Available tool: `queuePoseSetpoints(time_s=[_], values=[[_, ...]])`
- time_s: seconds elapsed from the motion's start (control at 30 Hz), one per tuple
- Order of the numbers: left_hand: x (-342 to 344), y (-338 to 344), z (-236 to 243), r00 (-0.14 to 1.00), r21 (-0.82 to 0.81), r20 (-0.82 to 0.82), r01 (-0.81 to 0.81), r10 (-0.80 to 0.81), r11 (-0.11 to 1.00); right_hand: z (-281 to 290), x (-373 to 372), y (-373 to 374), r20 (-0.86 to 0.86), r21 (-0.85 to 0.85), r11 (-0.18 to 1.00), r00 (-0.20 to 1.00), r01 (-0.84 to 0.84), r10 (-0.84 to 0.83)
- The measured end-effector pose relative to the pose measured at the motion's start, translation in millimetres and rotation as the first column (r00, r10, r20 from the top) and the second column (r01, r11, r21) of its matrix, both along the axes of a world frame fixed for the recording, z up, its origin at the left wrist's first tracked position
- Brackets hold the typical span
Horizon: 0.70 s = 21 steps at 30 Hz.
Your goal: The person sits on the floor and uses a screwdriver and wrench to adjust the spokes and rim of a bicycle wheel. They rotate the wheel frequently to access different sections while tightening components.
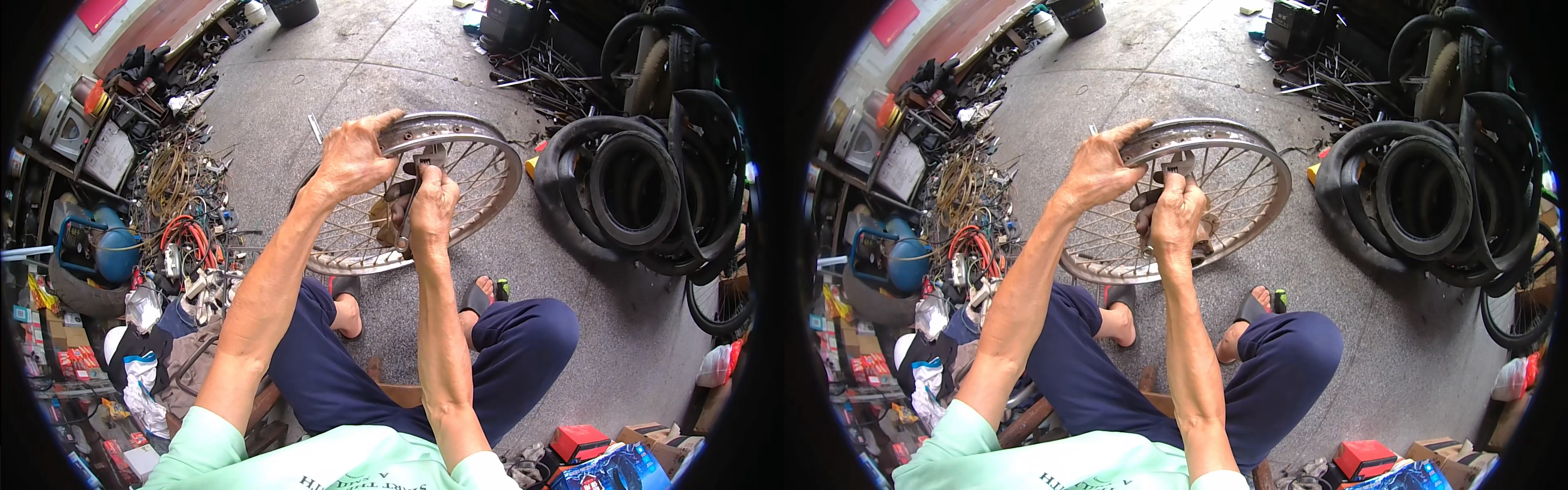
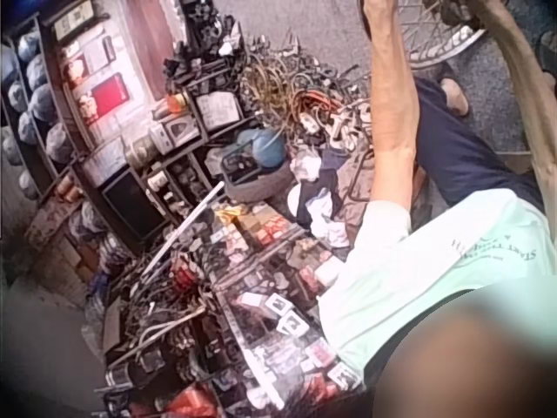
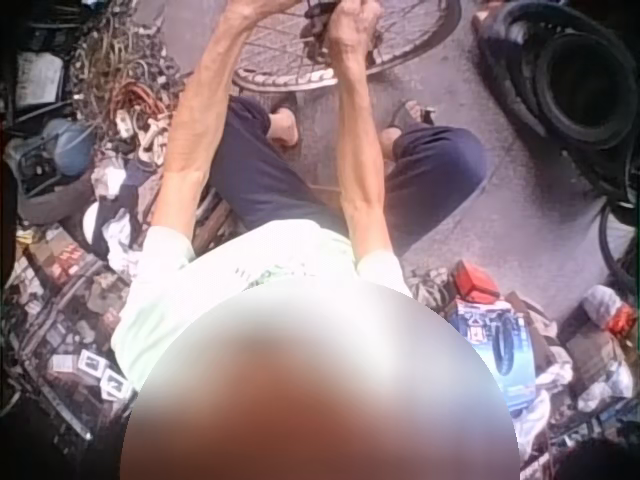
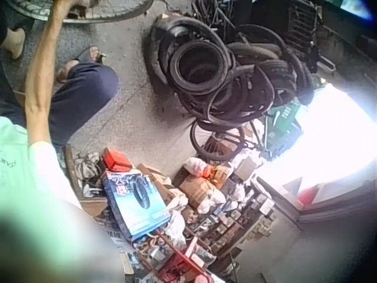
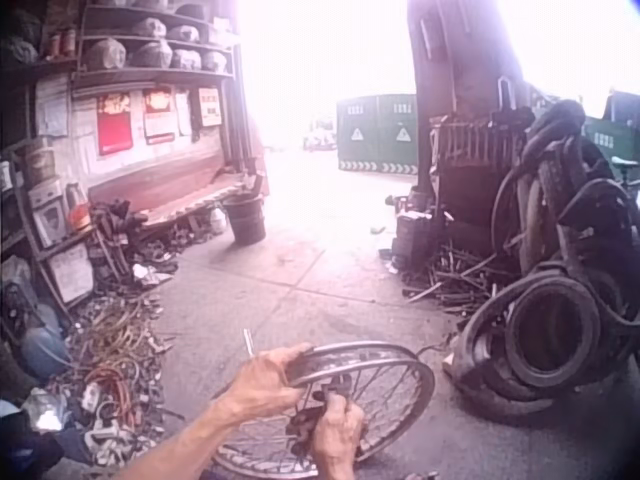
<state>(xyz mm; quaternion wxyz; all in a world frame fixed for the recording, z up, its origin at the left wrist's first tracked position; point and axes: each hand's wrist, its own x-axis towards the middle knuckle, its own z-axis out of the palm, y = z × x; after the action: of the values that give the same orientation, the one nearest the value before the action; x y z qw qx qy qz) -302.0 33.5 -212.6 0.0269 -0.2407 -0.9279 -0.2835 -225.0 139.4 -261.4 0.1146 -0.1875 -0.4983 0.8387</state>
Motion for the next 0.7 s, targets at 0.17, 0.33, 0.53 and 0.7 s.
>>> queuePoseSetpoints(time_s=[0.17,0.33,0.53,0.7], values=[[-1,0,-2,1.000,0.004,-0.004,0.009,-0.009,1.000,9,3,5,0.052,-0.084,0.996,0.997,-0.044,0.048],[0,0,-3,0.998,0.007,-0.055,0.015,-0.014,1.000,19,9,22,0.084,-0.126,0.984,0.988,-0.122,0.134],[-3,-2,-8,0.996,0.075,-0.083,0.050,-0.044,0.996,5,5,14,0.031,0.018,0.998,0.998,-0.053,0.053],[0,-2,-7,0.992,0.086,-0.120,0.056,-0.045,0.995,-29,-9,-5,0.031,0.242,0.966,0.994,0.091,-0.102]])
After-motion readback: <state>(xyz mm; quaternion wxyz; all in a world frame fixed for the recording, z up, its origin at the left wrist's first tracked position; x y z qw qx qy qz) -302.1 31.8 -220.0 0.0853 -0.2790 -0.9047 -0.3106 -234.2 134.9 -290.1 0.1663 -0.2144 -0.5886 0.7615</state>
